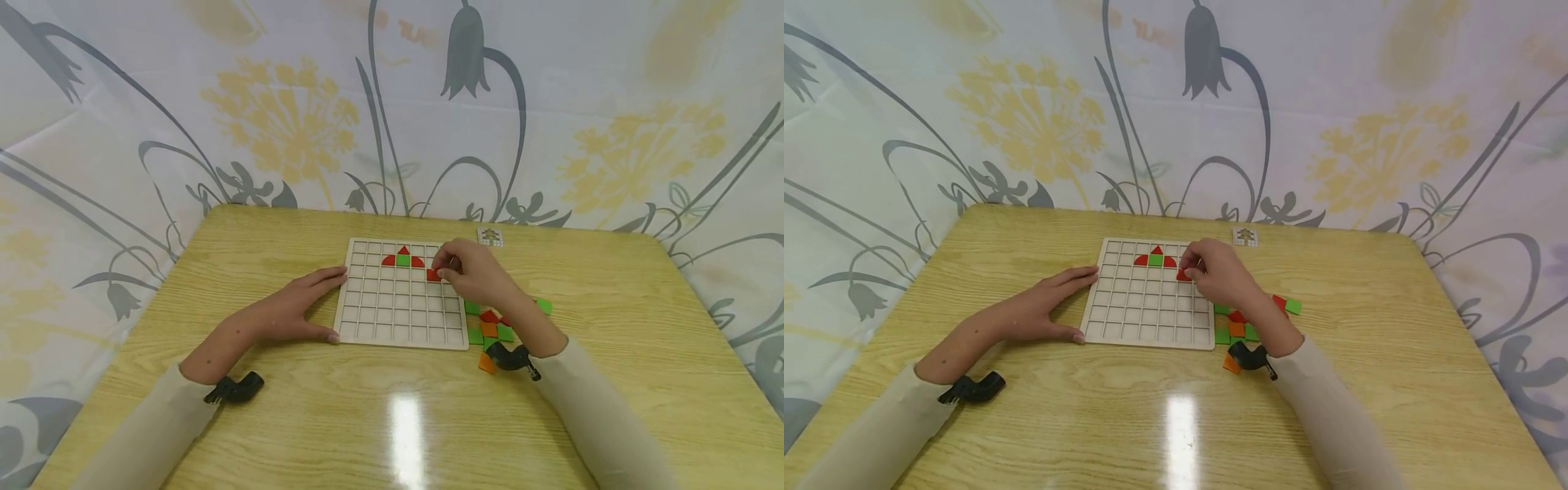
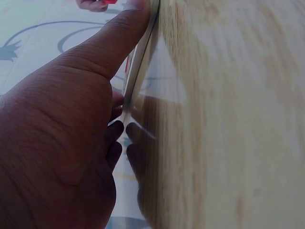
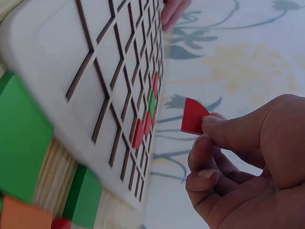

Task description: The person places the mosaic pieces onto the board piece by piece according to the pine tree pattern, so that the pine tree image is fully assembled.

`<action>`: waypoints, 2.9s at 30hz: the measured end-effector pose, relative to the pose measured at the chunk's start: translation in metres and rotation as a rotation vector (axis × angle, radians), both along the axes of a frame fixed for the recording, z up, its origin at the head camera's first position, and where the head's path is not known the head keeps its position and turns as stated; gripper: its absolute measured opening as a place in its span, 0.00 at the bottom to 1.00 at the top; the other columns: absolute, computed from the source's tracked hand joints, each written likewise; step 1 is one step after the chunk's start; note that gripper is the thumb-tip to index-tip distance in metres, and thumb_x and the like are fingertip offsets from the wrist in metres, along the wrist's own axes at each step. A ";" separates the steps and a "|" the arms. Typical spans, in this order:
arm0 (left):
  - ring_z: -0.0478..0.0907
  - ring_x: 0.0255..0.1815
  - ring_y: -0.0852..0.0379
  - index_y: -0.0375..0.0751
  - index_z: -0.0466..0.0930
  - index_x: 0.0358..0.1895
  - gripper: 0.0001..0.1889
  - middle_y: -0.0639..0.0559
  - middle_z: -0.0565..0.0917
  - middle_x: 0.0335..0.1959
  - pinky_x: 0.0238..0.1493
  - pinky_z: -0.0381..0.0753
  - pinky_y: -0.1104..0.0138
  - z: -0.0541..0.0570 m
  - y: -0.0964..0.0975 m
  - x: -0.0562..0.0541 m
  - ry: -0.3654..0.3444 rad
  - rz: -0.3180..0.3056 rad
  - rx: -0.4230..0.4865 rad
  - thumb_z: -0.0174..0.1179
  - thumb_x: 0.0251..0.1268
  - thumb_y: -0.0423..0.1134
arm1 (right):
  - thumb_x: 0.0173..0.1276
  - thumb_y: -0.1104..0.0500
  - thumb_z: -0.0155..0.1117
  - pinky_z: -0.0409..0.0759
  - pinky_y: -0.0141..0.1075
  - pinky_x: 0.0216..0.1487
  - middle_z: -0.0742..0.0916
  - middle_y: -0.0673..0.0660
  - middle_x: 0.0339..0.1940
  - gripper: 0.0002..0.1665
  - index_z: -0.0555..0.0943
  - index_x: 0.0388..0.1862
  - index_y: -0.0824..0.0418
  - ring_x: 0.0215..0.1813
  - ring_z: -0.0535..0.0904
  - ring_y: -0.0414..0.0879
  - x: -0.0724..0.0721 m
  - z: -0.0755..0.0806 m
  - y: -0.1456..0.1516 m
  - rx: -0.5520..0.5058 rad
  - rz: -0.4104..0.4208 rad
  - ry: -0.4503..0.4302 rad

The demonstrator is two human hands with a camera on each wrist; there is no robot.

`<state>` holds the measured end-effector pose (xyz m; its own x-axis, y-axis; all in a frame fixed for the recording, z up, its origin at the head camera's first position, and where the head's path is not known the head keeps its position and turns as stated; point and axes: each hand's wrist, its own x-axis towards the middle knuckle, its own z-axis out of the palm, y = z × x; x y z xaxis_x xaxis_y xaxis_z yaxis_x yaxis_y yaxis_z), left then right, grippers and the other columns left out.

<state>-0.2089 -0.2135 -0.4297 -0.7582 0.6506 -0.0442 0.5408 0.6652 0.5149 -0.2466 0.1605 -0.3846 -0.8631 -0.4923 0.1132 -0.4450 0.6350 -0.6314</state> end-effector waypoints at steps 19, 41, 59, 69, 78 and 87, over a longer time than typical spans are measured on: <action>0.50 0.87 0.41 0.46 0.51 0.88 0.58 0.51 0.49 0.89 0.80 0.59 0.41 0.000 0.000 0.000 0.001 -0.011 0.010 0.72 0.62 0.67 | 0.79 0.64 0.64 0.77 0.42 0.39 0.86 0.55 0.40 0.04 0.86 0.43 0.60 0.33 0.78 0.48 -0.012 -0.001 -0.058 -0.056 0.004 -0.086; 0.50 0.87 0.41 0.44 0.51 0.88 0.58 0.50 0.50 0.89 0.80 0.60 0.41 0.003 0.001 0.000 -0.001 -0.016 0.016 0.73 0.62 0.65 | 0.76 0.64 0.66 0.79 0.41 0.45 0.88 0.54 0.41 0.05 0.88 0.42 0.59 0.41 0.80 0.49 -0.035 -0.023 -0.103 -0.047 -0.011 -0.104; 0.50 0.87 0.41 0.45 0.51 0.88 0.58 0.50 0.49 0.89 0.80 0.60 0.41 0.004 0.001 0.000 -0.010 -0.019 0.017 0.73 0.62 0.65 | 0.75 0.66 0.63 0.77 0.41 0.45 0.86 0.55 0.41 0.09 0.90 0.41 0.59 0.41 0.77 0.48 -0.039 -0.031 -0.106 -0.006 0.005 -0.079; 0.51 0.87 0.41 0.44 0.52 0.87 0.58 0.51 0.50 0.89 0.80 0.60 0.41 0.003 0.001 0.001 0.002 -0.018 0.016 0.73 0.62 0.65 | 0.74 0.69 0.62 0.76 0.42 0.44 0.85 0.57 0.40 0.12 0.92 0.42 0.60 0.40 0.76 0.49 -0.036 -0.028 -0.107 0.062 0.026 -0.029; 0.51 0.87 0.41 0.42 0.52 0.87 0.58 0.49 0.50 0.88 0.80 0.61 0.43 0.001 0.001 -0.001 0.017 -0.025 0.014 0.74 0.62 0.64 | 0.74 0.68 0.63 0.78 0.42 0.45 0.86 0.57 0.41 0.13 0.93 0.45 0.60 0.43 0.78 0.50 -0.036 -0.028 -0.104 0.071 0.045 -0.013; 0.50 0.87 0.41 0.44 0.52 0.88 0.58 0.50 0.50 0.89 0.80 0.60 0.42 0.001 0.000 0.000 0.011 -0.018 0.010 0.73 0.62 0.66 | 0.77 0.65 0.62 0.81 0.44 0.48 0.87 0.58 0.45 0.12 0.91 0.51 0.62 0.43 0.80 0.50 -0.025 -0.017 -0.093 0.050 0.046 -0.023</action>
<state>-0.2094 -0.2131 -0.4287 -0.7465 0.6648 -0.0292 0.5585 0.6498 0.5156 -0.2712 0.0674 -0.4015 -0.8413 -0.5362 0.0684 -0.4607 0.6450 -0.6098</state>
